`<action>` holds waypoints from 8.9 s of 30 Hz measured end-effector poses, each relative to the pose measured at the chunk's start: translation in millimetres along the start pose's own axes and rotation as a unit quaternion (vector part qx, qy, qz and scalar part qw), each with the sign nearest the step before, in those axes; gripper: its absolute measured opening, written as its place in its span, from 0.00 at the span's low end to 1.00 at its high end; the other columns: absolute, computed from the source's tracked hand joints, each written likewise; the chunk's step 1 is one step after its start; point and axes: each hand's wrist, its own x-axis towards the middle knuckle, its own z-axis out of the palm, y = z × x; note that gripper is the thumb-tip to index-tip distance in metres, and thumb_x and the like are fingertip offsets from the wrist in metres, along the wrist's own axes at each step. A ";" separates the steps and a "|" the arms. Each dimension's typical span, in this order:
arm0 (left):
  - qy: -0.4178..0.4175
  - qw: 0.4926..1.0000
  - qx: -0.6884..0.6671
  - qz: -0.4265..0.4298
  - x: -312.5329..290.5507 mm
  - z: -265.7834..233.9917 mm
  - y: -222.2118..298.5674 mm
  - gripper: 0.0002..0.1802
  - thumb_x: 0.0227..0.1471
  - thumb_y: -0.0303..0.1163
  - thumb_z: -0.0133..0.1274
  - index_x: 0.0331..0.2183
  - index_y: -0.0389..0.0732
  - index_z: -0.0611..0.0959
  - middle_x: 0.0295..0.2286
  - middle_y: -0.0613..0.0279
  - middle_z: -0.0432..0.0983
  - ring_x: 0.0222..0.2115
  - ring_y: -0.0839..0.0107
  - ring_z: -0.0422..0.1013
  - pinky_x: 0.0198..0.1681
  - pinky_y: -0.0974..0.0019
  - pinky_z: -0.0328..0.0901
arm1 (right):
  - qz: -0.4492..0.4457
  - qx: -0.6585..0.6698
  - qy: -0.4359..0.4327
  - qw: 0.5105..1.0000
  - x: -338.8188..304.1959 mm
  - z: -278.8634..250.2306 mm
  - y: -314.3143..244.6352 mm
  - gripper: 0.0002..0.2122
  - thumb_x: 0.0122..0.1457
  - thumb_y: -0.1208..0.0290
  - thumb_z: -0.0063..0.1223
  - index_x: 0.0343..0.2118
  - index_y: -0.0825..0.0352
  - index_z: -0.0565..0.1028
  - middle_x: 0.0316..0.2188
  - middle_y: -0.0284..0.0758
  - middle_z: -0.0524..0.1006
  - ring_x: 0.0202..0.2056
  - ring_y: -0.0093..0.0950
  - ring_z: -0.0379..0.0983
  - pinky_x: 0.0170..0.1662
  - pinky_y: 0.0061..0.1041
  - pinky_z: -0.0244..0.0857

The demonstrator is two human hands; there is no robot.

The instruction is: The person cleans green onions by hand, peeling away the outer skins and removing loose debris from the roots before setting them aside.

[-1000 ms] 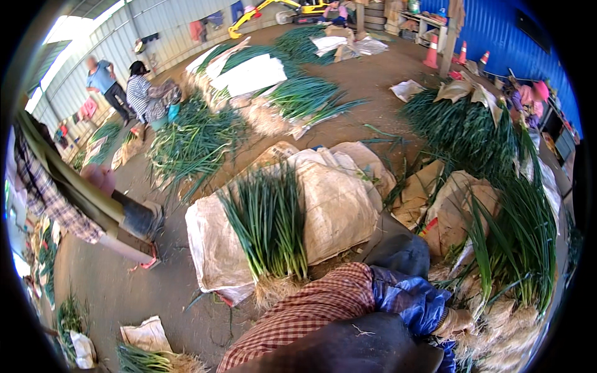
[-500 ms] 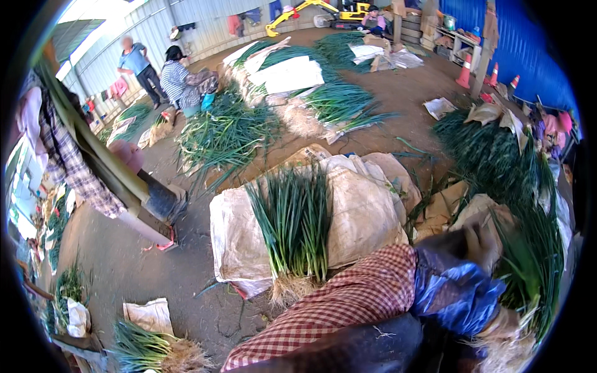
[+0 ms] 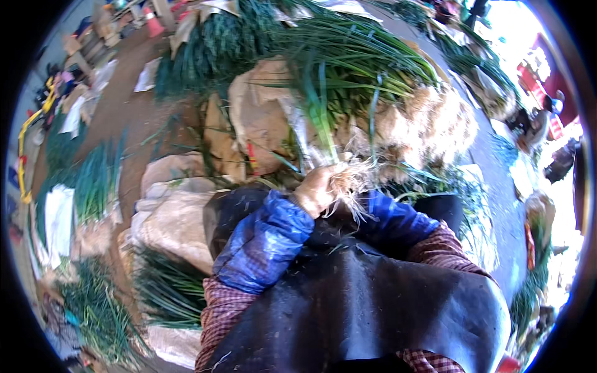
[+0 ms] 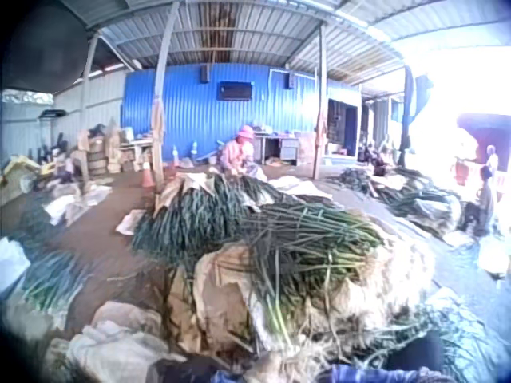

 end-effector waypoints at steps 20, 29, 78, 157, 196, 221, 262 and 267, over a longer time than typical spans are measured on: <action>0.128 0.562 0.803 0.154 -4.7 47.5 -67.5 0.24 0.46 0.44 0.59 0.45 0.48 0.75 0.24 0.51 0.77 0.27 0.47 0.73 0.30 0.52 0.68 | 0.116 -0.053 0.439 0.889 -113.2 -54.8 -35.2 0.23 0.51 0.51 0.59 0.37 0.70 0.75 0.23 0.41 0.78 0.24 0.28 0.75 0.28 0.29 0.67; 0.040 0.832 0.528 0.169 15.6 19.7 -82.3 0.34 0.48 0.39 0.59 0.53 0.36 0.67 0.30 0.58 0.78 0.29 0.68 0.74 0.33 0.66 0.69 | -0.073 -0.344 0.326 0.878 -140.1 -60.7 -37.4 0.16 0.56 0.56 0.52 0.20 0.63 0.74 0.14 0.39 0.70 0.16 0.37 0.67 0.21 0.32 0.61; 0.007 0.997 0.078 0.001 34.6 38.8 -13.4 0.19 0.55 0.20 0.46 0.50 0.31 0.72 0.43 0.56 0.74 0.33 0.71 0.74 0.37 0.72 0.74 | 0.367 -0.579 0.523 0.506 -237.9 -329.6 -32.5 0.18 0.51 0.62 0.50 0.44 0.65 0.72 0.44 0.43 0.72 0.46 0.41 0.69 0.52 0.40 0.57; 0.090 0.962 0.256 0.007 34.6 16.6 -51.2 0.16 0.53 0.24 0.53 0.44 0.30 0.74 0.36 0.56 0.75 0.35 0.71 0.74 0.36 0.68 0.75 | -0.183 0.316 0.443 0.818 -167.0 -92.0 -80.5 0.14 0.57 0.69 0.52 0.43 0.73 0.72 0.28 0.41 0.79 0.16 0.21 0.72 0.19 0.14 0.66; 0.054 0.991 0.111 0.054 24.9 10.4 -26.1 0.19 0.57 0.28 0.49 0.50 0.35 0.74 0.19 0.70 0.67 0.16 0.82 0.59 0.18 0.80 0.55 | 0.232 -0.540 0.630 0.508 -249.1 -354.0 -127.8 0.15 0.53 0.56 0.50 0.34 0.62 0.78 0.29 0.42 0.79 0.31 0.41 0.76 0.35 0.35 0.69; 0.019 0.950 0.311 0.013 14.9 37.1 -27.6 0.19 0.50 0.20 0.55 0.46 0.34 0.76 0.29 0.62 0.77 0.25 0.77 0.71 0.27 0.76 0.67 | -0.113 0.313 0.472 0.816 -119.4 -96.7 -37.8 0.10 0.53 0.73 0.57 0.38 0.69 0.74 0.22 0.32 0.76 0.13 0.15 0.63 0.15 0.14 0.57; 0.041 0.936 0.339 0.078 19.7 27.7 -43.8 0.17 0.53 0.25 0.54 0.46 0.33 0.76 0.35 0.57 0.78 0.33 0.71 0.75 0.36 0.71 0.71 | 0.028 0.274 0.383 0.882 -133.1 -97.8 -57.3 0.11 0.53 0.66 0.58 0.36 0.69 0.77 0.15 0.28 0.72 0.11 0.14 0.60 0.14 0.14 0.53; -0.039 0.997 0.048 -0.040 4.5 50.6 -38.2 0.21 0.54 0.30 0.52 0.49 0.33 0.72 0.43 0.55 0.74 0.44 0.62 0.71 0.45 0.58 0.70 | 0.039 0.181 0.353 0.917 -139.4 -77.1 -75.1 0.10 0.51 0.67 0.59 0.35 0.67 0.77 0.19 0.28 0.75 0.15 0.14 0.65 0.17 0.13 0.57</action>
